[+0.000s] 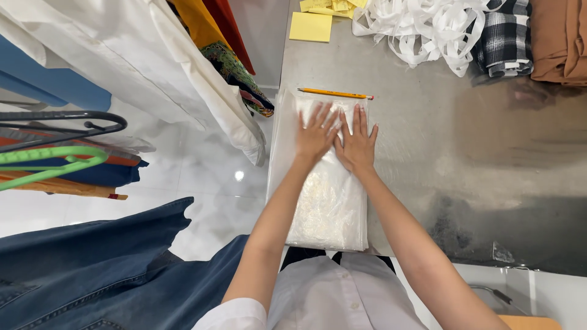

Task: The person unties a white ribbon from a cardboard box and removes a yellow sticky note. They open the box, remove a plastic-wrapped garment, and place the empty box on a stack. The person then unwraps the garment, places it on a pile of folded clothes, and folds a sheet of bubble wrap on the table.

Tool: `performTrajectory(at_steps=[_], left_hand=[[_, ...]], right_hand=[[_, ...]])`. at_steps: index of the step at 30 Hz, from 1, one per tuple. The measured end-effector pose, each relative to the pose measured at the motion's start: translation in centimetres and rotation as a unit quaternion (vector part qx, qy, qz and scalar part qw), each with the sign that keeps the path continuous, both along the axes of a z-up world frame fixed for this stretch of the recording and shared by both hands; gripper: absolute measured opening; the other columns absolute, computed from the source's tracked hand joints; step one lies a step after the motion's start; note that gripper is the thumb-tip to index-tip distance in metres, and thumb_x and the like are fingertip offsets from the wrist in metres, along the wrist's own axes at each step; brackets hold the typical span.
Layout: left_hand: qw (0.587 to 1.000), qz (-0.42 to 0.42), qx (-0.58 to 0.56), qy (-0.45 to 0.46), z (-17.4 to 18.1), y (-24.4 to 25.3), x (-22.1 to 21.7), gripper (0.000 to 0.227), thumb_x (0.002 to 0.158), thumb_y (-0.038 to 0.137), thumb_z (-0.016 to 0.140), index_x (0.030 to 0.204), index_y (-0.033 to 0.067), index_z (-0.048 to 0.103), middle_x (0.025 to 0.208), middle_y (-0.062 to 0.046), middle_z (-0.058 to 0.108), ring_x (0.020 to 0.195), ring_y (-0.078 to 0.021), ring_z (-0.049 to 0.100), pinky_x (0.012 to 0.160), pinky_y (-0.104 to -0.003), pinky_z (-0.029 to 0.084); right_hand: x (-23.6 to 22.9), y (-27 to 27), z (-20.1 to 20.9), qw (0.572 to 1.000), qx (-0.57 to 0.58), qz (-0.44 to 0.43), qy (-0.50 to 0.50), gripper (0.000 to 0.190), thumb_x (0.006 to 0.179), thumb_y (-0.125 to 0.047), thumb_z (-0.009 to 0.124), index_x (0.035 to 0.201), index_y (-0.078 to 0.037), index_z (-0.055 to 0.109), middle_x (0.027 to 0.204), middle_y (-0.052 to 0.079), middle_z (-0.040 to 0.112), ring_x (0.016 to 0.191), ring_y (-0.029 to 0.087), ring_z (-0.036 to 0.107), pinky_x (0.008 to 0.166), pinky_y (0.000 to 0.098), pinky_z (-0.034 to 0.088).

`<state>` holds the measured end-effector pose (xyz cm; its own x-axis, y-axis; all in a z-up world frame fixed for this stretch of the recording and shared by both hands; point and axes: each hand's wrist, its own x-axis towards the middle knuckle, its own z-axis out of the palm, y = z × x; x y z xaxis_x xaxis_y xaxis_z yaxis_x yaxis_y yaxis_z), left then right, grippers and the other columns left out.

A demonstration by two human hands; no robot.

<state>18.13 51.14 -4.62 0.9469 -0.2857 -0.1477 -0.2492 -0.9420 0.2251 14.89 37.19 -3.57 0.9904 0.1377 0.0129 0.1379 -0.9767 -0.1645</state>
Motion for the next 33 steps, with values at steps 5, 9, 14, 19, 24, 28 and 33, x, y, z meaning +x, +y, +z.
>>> performTrajectory(at_steps=[5, 9, 14, 19, 24, 28, 33], left_hand=[[0.995, 0.084, 0.057, 0.016, 4.0, 4.1, 0.2, 0.061, 0.108, 0.055, 0.011, 0.164, 0.0334, 0.017, 0.172, 0.001, 0.008, 0.159, -0.0223, 0.001, 0.126, -0.055, 0.002], [0.988, 0.151, 0.008, 0.025, 5.6, 4.8, -0.7, 0.064, 0.107, 0.059, 0.009, 0.164, 0.0305, 0.018, 0.173, -0.002, 0.008, 0.159, -0.0226, -0.002, 0.126, -0.052, -0.005], [0.988, 0.150, 0.022, 0.031, 6.3, 4.8, -0.7, 0.065, 0.107, 0.060, 0.009, 0.164, 0.0307, 0.016, 0.173, -0.003, 0.005, 0.158, -0.0253, -0.005, 0.126, -0.053, -0.005], [0.986, 0.152, 0.030, 0.057, 6.5, 4.7, -0.4, 0.066, 0.105, 0.061, 0.005, 0.164, 0.0328, 0.014, 0.173, -0.003, 0.002, 0.158, -0.0252, -0.008, 0.126, -0.053, -0.004], [0.987, 0.145, 0.024, 0.060, 5.1, 4.7, 0.0, 0.058, 0.108, 0.047, 0.009, 0.164, 0.0303, 0.009, 0.173, -0.005, -0.003, 0.158, -0.0240, -0.010, 0.126, -0.052, -0.007], [0.987, 0.152, 0.008, 0.056, 5.1, 4.7, 0.1, 0.057, 0.109, 0.045, 0.010, 0.164, 0.0313, 0.008, 0.173, -0.003, -0.004, 0.158, -0.0230, -0.010, 0.126, -0.052, -0.009], [0.986, 0.164, 0.019, 0.030, 4.1, 4.4, 0.2, 0.056, 0.110, 0.046, 0.007, 0.164, 0.0323, 0.015, 0.173, -0.002, 0.003, 0.159, -0.0227, -0.005, 0.126, -0.051, -0.007]], right_hand=[[0.0, 0.3, 0.6, 1.000, 0.014, 0.003, 0.000, 0.061, 0.107, -0.046, 0.030, 0.164, -0.026, 0.023, 0.171, 0.016, 0.007, 0.158, 0.031, 0.005, 0.115, 0.0709, 0.016], [-0.3, 0.4, 1.2, 1.000, 0.015, 0.005, 0.003, 0.061, 0.107, -0.046, 0.030, 0.164, -0.025, 0.022, 0.171, 0.017, 0.008, 0.158, 0.032, 0.007, 0.115, 0.0714, 0.016], [-0.2, 0.3, 0.6, 1.000, 0.018, 0.002, -0.003, 0.060, 0.107, -0.046, 0.031, 0.163, -0.025, 0.023, 0.171, 0.017, 0.010, 0.158, 0.031, 0.008, 0.116, 0.0710, 0.013], [1.1, 1.1, -1.3, 0.999, -0.014, 0.008, -0.037, 0.060, 0.105, -0.043, 0.035, 0.161, -0.023, 0.031, 0.170, 0.018, 0.017, 0.158, 0.030, 0.009, 0.114, 0.0741, -0.002], [4.7, 7.2, -3.7, 0.974, 0.151, 0.165, -0.025, 0.054, 0.105, -0.030, 0.040, 0.156, -0.011, 0.042, 0.158, 0.025, 0.039, 0.148, 0.041, 0.035, 0.118, 0.0613, 0.025], [2.9, 5.0, 0.2, 0.973, 0.159, 0.160, 0.039, 0.057, 0.108, -0.044, 0.029, 0.160, -0.022, 0.032, 0.168, 0.013, 0.024, 0.152, 0.034, 0.029, 0.123, 0.0545, 0.020], [1.0, 0.2, 0.1, 0.996, 0.033, 0.043, -0.077, 0.069, 0.107, -0.055, 0.037, 0.157, -0.007, 0.038, 0.164, 0.018, 0.033, 0.151, 0.032, 0.032, 0.124, 0.0454, 0.016]])
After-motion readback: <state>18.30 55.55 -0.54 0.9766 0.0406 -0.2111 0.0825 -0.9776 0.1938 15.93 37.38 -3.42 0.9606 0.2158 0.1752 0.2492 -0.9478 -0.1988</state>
